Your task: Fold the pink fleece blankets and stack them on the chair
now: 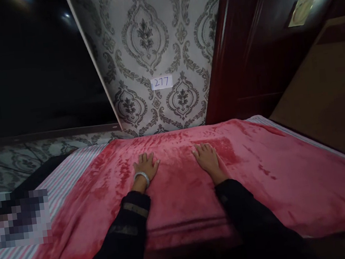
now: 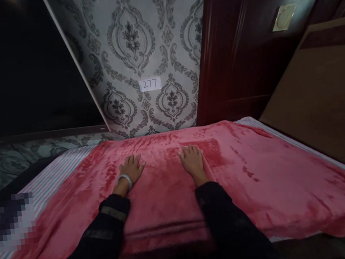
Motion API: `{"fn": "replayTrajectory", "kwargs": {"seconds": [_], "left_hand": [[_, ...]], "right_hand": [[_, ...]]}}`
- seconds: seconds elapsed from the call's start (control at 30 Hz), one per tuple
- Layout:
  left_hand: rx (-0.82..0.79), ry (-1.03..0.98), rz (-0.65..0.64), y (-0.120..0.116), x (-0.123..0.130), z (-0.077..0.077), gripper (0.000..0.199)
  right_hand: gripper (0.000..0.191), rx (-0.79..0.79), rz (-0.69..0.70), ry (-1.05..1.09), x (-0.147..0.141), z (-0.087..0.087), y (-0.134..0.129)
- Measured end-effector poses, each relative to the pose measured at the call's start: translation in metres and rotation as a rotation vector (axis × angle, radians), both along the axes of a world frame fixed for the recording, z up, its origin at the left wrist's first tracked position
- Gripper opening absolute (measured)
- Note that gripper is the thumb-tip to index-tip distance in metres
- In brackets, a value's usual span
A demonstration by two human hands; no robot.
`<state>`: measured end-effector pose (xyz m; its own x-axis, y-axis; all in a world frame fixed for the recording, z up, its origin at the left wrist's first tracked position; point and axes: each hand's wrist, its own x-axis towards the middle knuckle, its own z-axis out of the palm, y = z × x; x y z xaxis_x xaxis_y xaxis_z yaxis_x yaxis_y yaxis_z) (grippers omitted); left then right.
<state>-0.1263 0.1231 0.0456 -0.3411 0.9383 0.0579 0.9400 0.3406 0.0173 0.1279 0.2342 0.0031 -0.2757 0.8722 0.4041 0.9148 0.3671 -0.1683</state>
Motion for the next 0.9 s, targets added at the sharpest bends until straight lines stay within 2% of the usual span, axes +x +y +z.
{"fn": "replayTrajectory", "kwargs": {"seconds": [0.1, 0.2, 0.27, 0.37, 0.47, 0.6, 0.67, 0.73, 0.83, 0.9], "left_hand": [[-0.007, 0.029, 0.003, 0.0, 0.001, 0.007, 0.063], [-0.025, 0.055, -0.011, 0.004, 0.013, 0.021, 0.063], [-0.043, 0.03, -0.104, 0.013, 0.031, 0.033, 0.062], [-0.071, -0.016, -0.356, 0.038, 0.07, 0.043, 0.06], [-0.016, -0.016, -0.498, 0.065, 0.106, 0.034, 0.059], [0.003, -0.046, -0.49, 0.08, 0.127, 0.005, 0.06], [-0.01, -0.062, -0.482, 0.079, 0.128, -0.006, 0.062], [-0.012, -0.064, -0.474, 0.078, 0.126, -0.01, 0.063], [-0.042, -0.044, -0.435, 0.076, 0.114, -0.007, 0.064], [-0.064, -0.02, -0.369, 0.073, 0.094, -0.002, 0.064]], "right_hand": [[0.047, -0.001, 0.005, 0.057, -0.001, 0.0, 0.001], [0.053, 0.008, -0.006, 0.184, 0.0, -0.002, 0.004], [0.056, 0.012, -0.021, 0.289, 0.002, -0.004, 0.006], [0.058, 0.019, -0.019, 0.364, 0.004, -0.006, 0.008], [0.056, 0.026, 0.019, 0.298, 0.006, -0.005, 0.006], [0.054, -0.013, 0.059, 0.128, 0.008, -0.001, 0.001], [0.054, -0.021, 0.062, 0.07, 0.008, 0.001, -0.001], [0.053, -0.023, 0.062, 0.047, 0.008, 0.001, -0.001], [0.053, -0.032, 0.055, 0.057, 0.008, -0.001, 0.0], [0.052, -0.033, 0.046, 0.085, 0.007, -0.002, 0.001]]}}
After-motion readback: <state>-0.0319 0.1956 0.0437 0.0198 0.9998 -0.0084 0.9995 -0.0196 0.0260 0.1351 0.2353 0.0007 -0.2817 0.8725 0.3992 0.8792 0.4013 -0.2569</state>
